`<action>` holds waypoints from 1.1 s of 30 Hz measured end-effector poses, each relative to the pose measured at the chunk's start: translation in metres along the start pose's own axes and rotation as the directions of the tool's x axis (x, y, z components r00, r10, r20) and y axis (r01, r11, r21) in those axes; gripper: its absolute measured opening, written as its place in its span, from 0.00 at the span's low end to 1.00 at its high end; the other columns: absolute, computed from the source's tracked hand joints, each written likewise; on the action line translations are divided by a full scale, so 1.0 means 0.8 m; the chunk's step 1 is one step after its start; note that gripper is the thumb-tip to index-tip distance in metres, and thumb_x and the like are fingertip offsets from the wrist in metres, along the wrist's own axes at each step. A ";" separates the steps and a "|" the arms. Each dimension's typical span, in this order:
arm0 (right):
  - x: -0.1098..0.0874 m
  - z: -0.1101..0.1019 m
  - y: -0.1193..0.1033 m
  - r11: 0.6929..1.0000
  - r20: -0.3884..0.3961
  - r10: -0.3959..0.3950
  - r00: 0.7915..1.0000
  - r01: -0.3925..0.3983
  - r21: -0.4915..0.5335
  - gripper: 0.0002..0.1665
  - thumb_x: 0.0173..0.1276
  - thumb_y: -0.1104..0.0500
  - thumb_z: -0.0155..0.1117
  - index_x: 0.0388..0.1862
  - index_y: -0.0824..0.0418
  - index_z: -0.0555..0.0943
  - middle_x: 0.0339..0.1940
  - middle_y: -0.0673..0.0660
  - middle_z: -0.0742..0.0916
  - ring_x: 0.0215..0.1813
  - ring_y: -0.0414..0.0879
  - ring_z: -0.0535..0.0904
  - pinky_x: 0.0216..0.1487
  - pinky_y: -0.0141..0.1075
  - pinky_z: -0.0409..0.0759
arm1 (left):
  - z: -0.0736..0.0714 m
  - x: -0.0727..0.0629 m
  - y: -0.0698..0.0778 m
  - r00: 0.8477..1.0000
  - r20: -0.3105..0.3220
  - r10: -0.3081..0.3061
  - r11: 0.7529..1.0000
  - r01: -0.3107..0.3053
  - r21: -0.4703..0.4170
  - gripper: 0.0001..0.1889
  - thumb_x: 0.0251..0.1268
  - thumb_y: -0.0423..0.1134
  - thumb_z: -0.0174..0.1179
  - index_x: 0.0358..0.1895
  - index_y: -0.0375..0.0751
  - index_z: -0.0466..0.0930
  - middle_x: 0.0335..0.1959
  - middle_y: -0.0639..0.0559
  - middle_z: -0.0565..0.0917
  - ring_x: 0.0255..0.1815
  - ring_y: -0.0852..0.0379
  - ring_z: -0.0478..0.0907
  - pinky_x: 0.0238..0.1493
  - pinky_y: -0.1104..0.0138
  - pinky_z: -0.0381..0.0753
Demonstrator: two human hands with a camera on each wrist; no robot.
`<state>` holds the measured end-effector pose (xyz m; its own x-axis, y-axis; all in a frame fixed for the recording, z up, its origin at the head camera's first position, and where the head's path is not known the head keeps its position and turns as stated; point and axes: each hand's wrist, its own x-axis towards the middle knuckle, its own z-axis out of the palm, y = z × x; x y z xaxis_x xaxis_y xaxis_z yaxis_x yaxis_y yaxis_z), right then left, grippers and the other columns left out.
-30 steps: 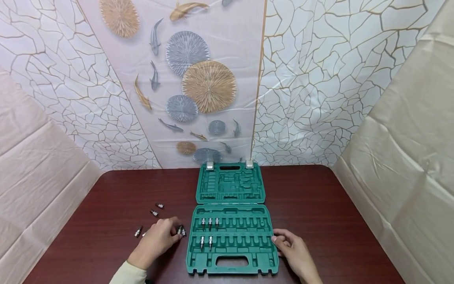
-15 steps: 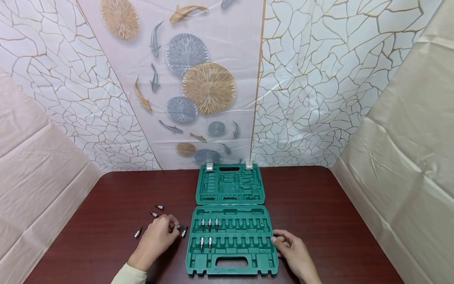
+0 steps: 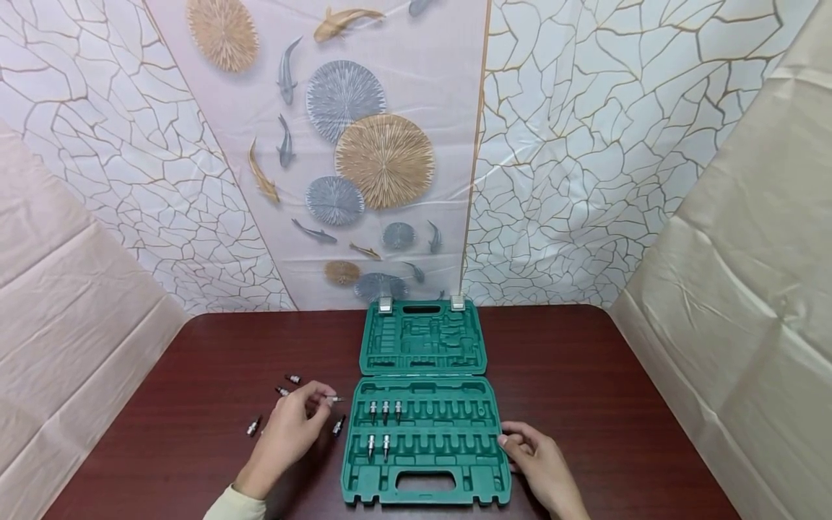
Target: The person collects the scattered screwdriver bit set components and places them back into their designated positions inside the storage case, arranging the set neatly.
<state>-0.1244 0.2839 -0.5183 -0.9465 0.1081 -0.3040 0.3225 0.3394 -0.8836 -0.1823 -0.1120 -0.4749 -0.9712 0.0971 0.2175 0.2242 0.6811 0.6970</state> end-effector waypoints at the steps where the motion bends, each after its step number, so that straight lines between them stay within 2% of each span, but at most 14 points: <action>1: 0.000 0.000 0.000 1.000 0.000 0.000 1.000 0.000 0.001 0.35 0.80 0.45 0.64 0.71 0.70 0.76 0.47 0.56 0.87 0.50 0.47 0.86 0.48 0.46 0.87 | 0.000 0.000 0.002 1.000 -0.002 0.003 1.000 -0.003 -0.016 0.06 0.70 0.29 0.64 0.41 0.45 0.87 0.29 0.59 0.82 0.27 0.65 0.76 0.30 0.69 0.76; 4: 0.000 -0.001 0.001 1.000 0.002 -0.001 1.000 0.001 0.003 0.35 0.80 0.45 0.64 0.71 0.70 0.76 0.47 0.56 0.87 0.51 0.48 0.86 0.48 0.46 0.87 | -0.001 0.002 0.009 1.000 -0.007 0.021 0.998 -0.021 -0.059 0.06 0.71 0.29 0.65 0.42 0.45 0.87 0.32 0.59 0.83 0.34 0.63 0.79 0.37 0.67 0.79; 8: 0.000 -0.001 0.002 1.000 0.003 -0.004 1.000 0.004 0.005 0.35 0.80 0.45 0.64 0.71 0.70 0.76 0.47 0.56 0.87 0.51 0.48 0.86 0.48 0.46 0.87 | -0.001 0.003 0.016 0.999 0.018 0.027 0.993 -0.025 -0.113 0.05 0.74 0.31 0.66 0.45 0.45 0.88 0.36 0.58 0.83 0.40 0.60 0.81 0.41 0.63 0.81; 14: -0.001 -0.001 0.002 1.000 0.004 -0.005 1.000 0.005 0.003 0.34 0.80 0.45 0.64 0.71 0.70 0.76 0.47 0.56 0.87 0.51 0.48 0.86 0.48 0.46 0.87 | 0.000 0.004 0.025 0.999 0.033 0.042 0.987 -0.037 -0.154 0.07 0.74 0.30 0.66 0.47 0.47 0.88 0.38 0.57 0.83 0.43 0.58 0.81 0.46 0.60 0.82; 18: 0.000 0.000 0.001 1.000 -0.001 -0.004 1.000 0.004 0.001 0.35 0.80 0.44 0.64 0.71 0.70 0.76 0.47 0.56 0.87 0.50 0.48 0.86 0.47 0.46 0.87 | 0.004 0.005 0.029 0.999 0.025 0.038 0.984 -0.033 -0.177 0.07 0.73 0.30 0.66 0.47 0.46 0.88 0.38 0.58 0.83 0.42 0.58 0.82 0.46 0.62 0.82; 22: 0.001 0.000 0.000 1.000 -0.005 0.001 1.000 -0.001 -0.002 0.35 0.80 0.44 0.64 0.71 0.69 0.77 0.46 0.56 0.87 0.50 0.48 0.86 0.47 0.46 0.87 | 0.009 0.006 0.030 0.999 0.044 0.022 0.971 -0.010 -0.238 0.06 0.74 0.30 0.65 0.48 0.41 0.87 0.37 0.56 0.85 0.40 0.58 0.83 0.43 0.65 0.83; 28: 0.002 0.000 0.001 1.000 -0.008 0.001 1.000 -0.001 -0.004 0.35 0.79 0.44 0.64 0.71 0.69 0.77 0.47 0.56 0.88 0.51 0.49 0.87 0.47 0.46 0.87 | 0.016 0.009 0.030 0.993 0.119 0.022 0.945 0.018 -0.328 0.06 0.74 0.31 0.63 0.49 0.36 0.85 0.38 0.53 0.87 0.40 0.57 0.84 0.44 0.66 0.84; 33: 0.002 0.000 0.001 1.000 -0.005 0.002 1.000 -0.002 0.002 0.35 0.79 0.44 0.64 0.71 0.69 0.77 0.48 0.56 0.88 0.52 0.49 0.87 0.47 0.46 0.87 | 0.023 0.009 0.035 0.985 0.165 0.046 0.945 0.011 -0.328 0.05 0.73 0.30 0.64 0.47 0.36 0.86 0.37 0.53 0.86 0.38 0.58 0.85 0.41 0.67 0.83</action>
<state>-0.1253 0.2845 -0.5193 -0.9458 0.1140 -0.3041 0.3248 0.3373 -0.8836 -0.1843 -0.0791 -0.4666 -0.9599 0.2465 0.1334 0.2274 0.4068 0.8848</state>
